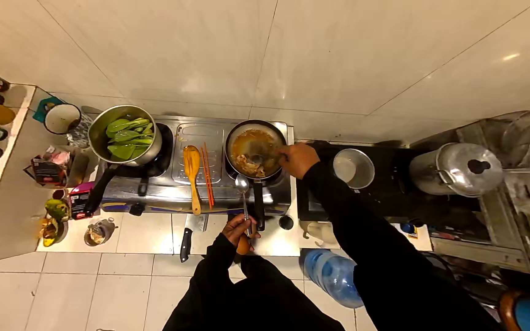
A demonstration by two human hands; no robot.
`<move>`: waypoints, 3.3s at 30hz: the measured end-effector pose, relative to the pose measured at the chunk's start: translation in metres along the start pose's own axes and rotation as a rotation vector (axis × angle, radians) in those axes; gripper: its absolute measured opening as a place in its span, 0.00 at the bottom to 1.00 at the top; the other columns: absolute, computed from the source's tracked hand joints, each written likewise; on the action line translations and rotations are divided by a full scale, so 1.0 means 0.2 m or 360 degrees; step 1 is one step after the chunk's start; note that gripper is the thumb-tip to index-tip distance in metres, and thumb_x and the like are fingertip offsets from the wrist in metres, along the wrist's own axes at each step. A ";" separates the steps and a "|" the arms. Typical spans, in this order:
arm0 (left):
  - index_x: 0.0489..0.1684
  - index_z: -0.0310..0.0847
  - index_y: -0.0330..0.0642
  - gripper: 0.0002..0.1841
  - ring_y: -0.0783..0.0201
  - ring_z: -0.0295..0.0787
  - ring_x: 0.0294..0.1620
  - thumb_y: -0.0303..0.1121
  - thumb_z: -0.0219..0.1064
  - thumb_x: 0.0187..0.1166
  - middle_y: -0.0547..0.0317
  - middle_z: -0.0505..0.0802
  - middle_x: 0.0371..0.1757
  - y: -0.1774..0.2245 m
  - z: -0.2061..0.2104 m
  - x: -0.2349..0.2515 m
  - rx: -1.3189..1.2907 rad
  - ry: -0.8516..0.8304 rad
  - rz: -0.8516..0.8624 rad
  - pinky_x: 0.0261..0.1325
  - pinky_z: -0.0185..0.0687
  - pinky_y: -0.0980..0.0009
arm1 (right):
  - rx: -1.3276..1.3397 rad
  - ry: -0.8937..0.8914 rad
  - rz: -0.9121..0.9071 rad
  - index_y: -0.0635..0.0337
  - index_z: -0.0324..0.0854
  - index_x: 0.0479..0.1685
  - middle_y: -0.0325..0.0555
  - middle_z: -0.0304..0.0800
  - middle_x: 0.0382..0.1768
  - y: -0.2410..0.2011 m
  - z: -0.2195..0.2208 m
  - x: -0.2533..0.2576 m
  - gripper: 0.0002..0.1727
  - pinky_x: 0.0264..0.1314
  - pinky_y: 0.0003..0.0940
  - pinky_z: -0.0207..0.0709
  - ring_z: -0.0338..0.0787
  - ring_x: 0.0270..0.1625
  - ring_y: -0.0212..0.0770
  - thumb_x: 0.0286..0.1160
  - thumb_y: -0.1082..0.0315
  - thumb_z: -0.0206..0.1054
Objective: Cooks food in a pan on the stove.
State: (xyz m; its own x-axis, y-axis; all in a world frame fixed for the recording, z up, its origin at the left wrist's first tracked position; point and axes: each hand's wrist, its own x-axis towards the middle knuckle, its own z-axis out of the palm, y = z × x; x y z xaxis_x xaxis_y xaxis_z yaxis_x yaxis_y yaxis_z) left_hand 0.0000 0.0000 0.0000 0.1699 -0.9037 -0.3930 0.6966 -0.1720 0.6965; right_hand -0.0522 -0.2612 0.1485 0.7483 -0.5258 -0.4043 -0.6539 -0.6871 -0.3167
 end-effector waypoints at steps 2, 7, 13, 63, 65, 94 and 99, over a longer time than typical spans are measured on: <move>0.50 0.83 0.39 0.12 0.56 0.97 0.33 0.35 0.58 0.81 0.51 0.96 0.39 0.00 0.00 0.00 -0.0009 -0.0005 -0.0010 0.22 0.90 0.64 | -0.0072 0.0196 -0.0069 0.58 0.88 0.64 0.62 0.94 0.51 0.14 0.17 0.04 0.17 0.54 0.71 0.82 0.93 0.54 0.66 0.81 0.69 0.63; 0.50 0.83 0.40 0.12 0.56 0.97 0.34 0.36 0.58 0.81 0.51 0.96 0.39 0.00 0.01 0.00 0.0030 -0.0008 -0.0037 0.22 0.90 0.64 | -0.0082 0.0232 -0.0053 0.58 0.87 0.65 0.63 0.91 0.55 0.12 0.26 -0.12 0.17 0.52 0.65 0.85 0.93 0.52 0.65 0.82 0.72 0.61; 0.51 0.82 0.39 0.12 0.55 0.97 0.35 0.35 0.58 0.80 0.50 0.96 0.41 0.02 0.03 -0.01 0.0043 0.0044 -0.0064 0.22 0.91 0.63 | -0.0020 0.0234 0.0080 0.62 0.85 0.67 0.67 0.87 0.58 0.06 0.35 -0.11 0.18 0.58 0.63 0.85 0.91 0.57 0.66 0.81 0.77 0.61; 0.50 0.84 0.41 0.11 0.57 0.97 0.34 0.34 0.58 0.81 0.53 0.96 0.40 -0.03 0.00 0.00 0.0005 -0.0036 0.0023 0.22 0.90 0.64 | -0.0026 0.0433 0.0062 0.63 0.86 0.65 0.68 0.88 0.54 0.11 0.31 -0.11 0.17 0.54 0.65 0.85 0.91 0.54 0.68 0.83 0.75 0.61; 0.50 0.84 0.41 0.11 0.57 0.96 0.34 0.34 0.58 0.81 0.53 0.96 0.39 -0.02 0.00 0.00 0.0028 -0.0031 0.0008 0.23 0.90 0.65 | -0.0066 0.0394 0.0034 0.63 0.87 0.64 0.67 0.89 0.53 0.12 0.32 -0.11 0.17 0.54 0.64 0.86 0.92 0.54 0.66 0.82 0.76 0.61; 0.50 0.83 0.40 0.12 0.57 0.97 0.33 0.35 0.58 0.80 0.52 0.96 0.39 0.01 0.01 -0.02 0.0054 -0.0003 -0.0020 0.23 0.90 0.65 | 0.0038 0.0421 0.0196 0.64 0.83 0.70 0.70 0.86 0.57 0.17 0.37 0.00 0.19 0.56 0.64 0.84 0.90 0.55 0.69 0.84 0.76 0.59; 0.51 0.83 0.40 0.12 0.57 0.97 0.33 0.35 0.57 0.80 0.52 0.96 0.39 0.00 0.00 -0.02 0.0075 0.0005 -0.0017 0.22 0.90 0.64 | 0.0001 0.0493 0.0238 0.62 0.84 0.69 0.70 0.86 0.57 0.20 0.35 0.08 0.19 0.55 0.64 0.85 0.91 0.55 0.69 0.85 0.75 0.56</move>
State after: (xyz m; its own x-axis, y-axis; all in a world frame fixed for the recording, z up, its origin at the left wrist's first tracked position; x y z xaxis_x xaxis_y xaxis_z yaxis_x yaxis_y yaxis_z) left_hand -0.0016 0.0031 0.0018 0.1650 -0.9005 -0.4023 0.6650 -0.1996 0.7197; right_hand -0.0742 -0.2613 0.0705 0.6425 -0.7480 -0.1667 -0.7588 -0.5907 -0.2744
